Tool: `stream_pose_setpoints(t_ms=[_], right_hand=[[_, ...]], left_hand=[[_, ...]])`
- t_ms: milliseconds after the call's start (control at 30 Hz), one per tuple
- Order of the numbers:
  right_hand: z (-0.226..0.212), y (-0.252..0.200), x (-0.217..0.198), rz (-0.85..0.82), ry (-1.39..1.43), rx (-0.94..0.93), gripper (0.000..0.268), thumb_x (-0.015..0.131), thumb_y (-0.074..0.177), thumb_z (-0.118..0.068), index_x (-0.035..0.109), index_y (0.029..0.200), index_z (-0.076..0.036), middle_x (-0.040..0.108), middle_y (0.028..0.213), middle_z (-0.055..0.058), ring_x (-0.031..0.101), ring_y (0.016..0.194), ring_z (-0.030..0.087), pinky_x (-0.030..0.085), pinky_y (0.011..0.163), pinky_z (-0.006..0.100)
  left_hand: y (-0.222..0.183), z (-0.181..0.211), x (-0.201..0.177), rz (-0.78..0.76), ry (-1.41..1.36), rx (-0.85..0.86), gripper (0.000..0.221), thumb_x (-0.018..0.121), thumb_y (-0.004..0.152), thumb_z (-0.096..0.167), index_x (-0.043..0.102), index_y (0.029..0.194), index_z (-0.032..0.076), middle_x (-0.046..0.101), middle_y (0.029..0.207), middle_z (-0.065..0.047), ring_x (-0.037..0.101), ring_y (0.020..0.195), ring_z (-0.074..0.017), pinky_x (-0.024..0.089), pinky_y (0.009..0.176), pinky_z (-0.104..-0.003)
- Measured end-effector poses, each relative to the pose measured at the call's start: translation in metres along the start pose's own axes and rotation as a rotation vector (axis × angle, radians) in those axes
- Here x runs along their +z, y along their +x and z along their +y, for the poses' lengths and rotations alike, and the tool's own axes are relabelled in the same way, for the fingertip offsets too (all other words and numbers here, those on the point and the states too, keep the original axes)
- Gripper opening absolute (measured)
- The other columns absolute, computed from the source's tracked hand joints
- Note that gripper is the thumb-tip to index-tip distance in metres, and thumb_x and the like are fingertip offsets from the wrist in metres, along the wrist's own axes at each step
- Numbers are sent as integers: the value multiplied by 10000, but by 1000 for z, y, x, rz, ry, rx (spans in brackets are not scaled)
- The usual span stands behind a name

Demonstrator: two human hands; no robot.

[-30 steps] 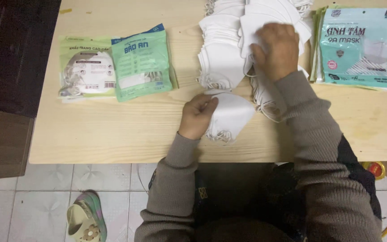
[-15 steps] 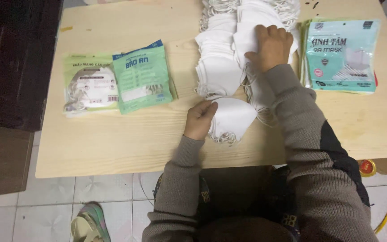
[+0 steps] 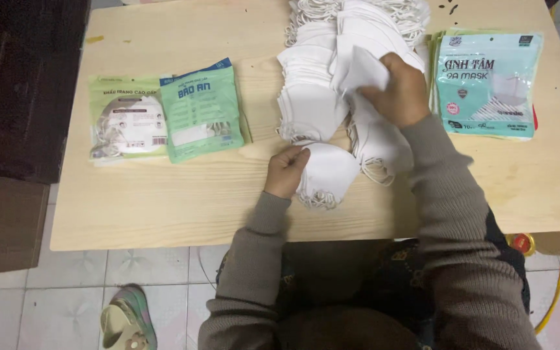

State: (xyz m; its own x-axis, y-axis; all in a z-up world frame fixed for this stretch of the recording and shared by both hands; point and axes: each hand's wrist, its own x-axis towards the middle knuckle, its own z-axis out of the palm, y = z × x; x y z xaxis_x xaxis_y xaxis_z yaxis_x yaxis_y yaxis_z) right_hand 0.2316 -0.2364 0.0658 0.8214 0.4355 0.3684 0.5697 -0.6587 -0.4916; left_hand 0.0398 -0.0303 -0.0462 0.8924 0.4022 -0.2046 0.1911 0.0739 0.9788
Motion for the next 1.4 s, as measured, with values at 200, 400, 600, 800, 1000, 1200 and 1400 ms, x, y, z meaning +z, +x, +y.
stream_pose_setpoints(t_ms=[200,400,600,800,1000,1200,1400], right_hand=[[-41,-45,-37,-395,584,-95,247,761,936,-127,661,1121,4,669,974,221,628,944,329,489,853,525],[-29,-67,6,-613,809,-107,187,742,952,-160,747,1067,-12,727,909,155,662,864,234,560,803,450],[-22,-73,42,-667,767,56,248,757,963,-240,740,1035,-4,664,764,107,632,718,217,538,697,384],[-44,-71,42,-676,718,58,238,770,951,-261,731,996,-31,678,717,71,635,689,178,535,661,347],[-35,-75,63,-664,707,118,238,776,956,-243,735,1023,-18,713,779,104,663,749,200,553,716,343],[-60,-65,42,-583,599,-33,305,820,904,-191,727,1041,65,702,854,308,720,866,399,546,731,515],[-54,-13,55,-196,124,-244,253,751,980,-200,719,1194,-70,705,1030,153,681,998,357,569,811,443]], left_hand=[[-23,28,0,125,236,219,197,674,991,172,768,1123,61,555,1353,-294,504,1335,-470,437,1117,-524],[-31,26,8,119,-53,186,196,630,1038,142,753,1177,81,766,1066,-135,646,1087,-152,557,955,-352],[-16,-7,-4,4,-385,82,216,605,1059,175,729,1186,52,773,986,-140,729,920,-180,617,811,-325],[-5,-33,-7,-28,-462,81,221,610,1055,156,725,1193,27,770,1009,-150,735,956,-201,625,827,-339],[-33,27,-8,-74,-337,52,244,578,1067,227,737,1164,70,702,780,-43,662,716,-87,576,667,-201],[-28,22,-5,-36,-371,109,192,695,1006,145,747,1148,26,758,897,-109,685,845,-121,594,743,-287],[-18,-3,-4,-9,-428,64,182,646,1030,114,735,1161,25,763,950,-111,705,886,-168,602,794,-332]])
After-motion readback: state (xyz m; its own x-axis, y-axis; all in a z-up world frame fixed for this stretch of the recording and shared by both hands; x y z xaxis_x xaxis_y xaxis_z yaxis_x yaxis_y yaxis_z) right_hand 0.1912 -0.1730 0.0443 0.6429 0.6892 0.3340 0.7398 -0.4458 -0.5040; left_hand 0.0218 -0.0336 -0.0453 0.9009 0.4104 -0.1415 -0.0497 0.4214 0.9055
